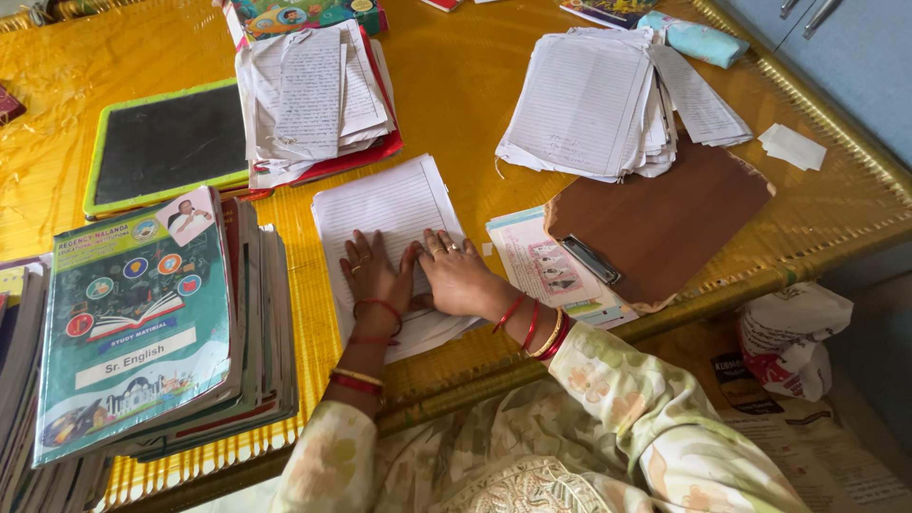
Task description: The person sits on the floor and organizes a large pile of loose papers and documents on a low table. They pick up sheets, flip through them, and place them into a neat stack, occasionally moving other items like books and a tablet aside.
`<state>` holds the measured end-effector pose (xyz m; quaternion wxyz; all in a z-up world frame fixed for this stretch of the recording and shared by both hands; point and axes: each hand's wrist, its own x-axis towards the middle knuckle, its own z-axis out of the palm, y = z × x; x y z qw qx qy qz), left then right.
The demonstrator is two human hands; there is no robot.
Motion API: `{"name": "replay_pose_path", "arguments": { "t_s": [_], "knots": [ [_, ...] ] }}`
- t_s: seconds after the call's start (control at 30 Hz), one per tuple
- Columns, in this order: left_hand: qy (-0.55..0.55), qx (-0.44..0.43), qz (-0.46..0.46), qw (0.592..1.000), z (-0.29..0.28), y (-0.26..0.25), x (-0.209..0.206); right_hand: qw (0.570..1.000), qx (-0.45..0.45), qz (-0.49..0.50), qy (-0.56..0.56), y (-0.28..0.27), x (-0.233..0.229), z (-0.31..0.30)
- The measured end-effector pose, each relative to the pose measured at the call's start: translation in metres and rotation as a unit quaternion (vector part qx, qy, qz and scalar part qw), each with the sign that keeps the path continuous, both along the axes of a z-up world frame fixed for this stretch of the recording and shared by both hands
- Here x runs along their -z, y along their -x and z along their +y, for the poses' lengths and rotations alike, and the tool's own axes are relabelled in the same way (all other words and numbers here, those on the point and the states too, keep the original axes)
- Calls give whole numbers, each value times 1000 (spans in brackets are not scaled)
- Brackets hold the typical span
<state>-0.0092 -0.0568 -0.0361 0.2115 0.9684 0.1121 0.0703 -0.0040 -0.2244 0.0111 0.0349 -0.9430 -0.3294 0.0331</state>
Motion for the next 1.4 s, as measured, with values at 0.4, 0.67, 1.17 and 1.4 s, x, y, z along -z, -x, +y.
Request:
{"name": "replay_pose_path", "arguments": {
  "t_s": [0.4, 0.67, 1.17, 1.4],
  "knots": [
    [-75, -6, 139, 987, -21, 35, -75, 992, -72, 22, -102, -13, -18, -28],
    [-67, -1, 130, 989, -21, 38, -81, 974, 62, -100, -192, -116, -11, -155],
    [-62, -3, 128, 990, -21, 36, -83, 960, 149, -230, -59, -145, 4, -211],
    [-58, -3, 129, 990, -20, 36, -81, 965, 158, -207, -42, -158, 11, -210]
  ]
}}
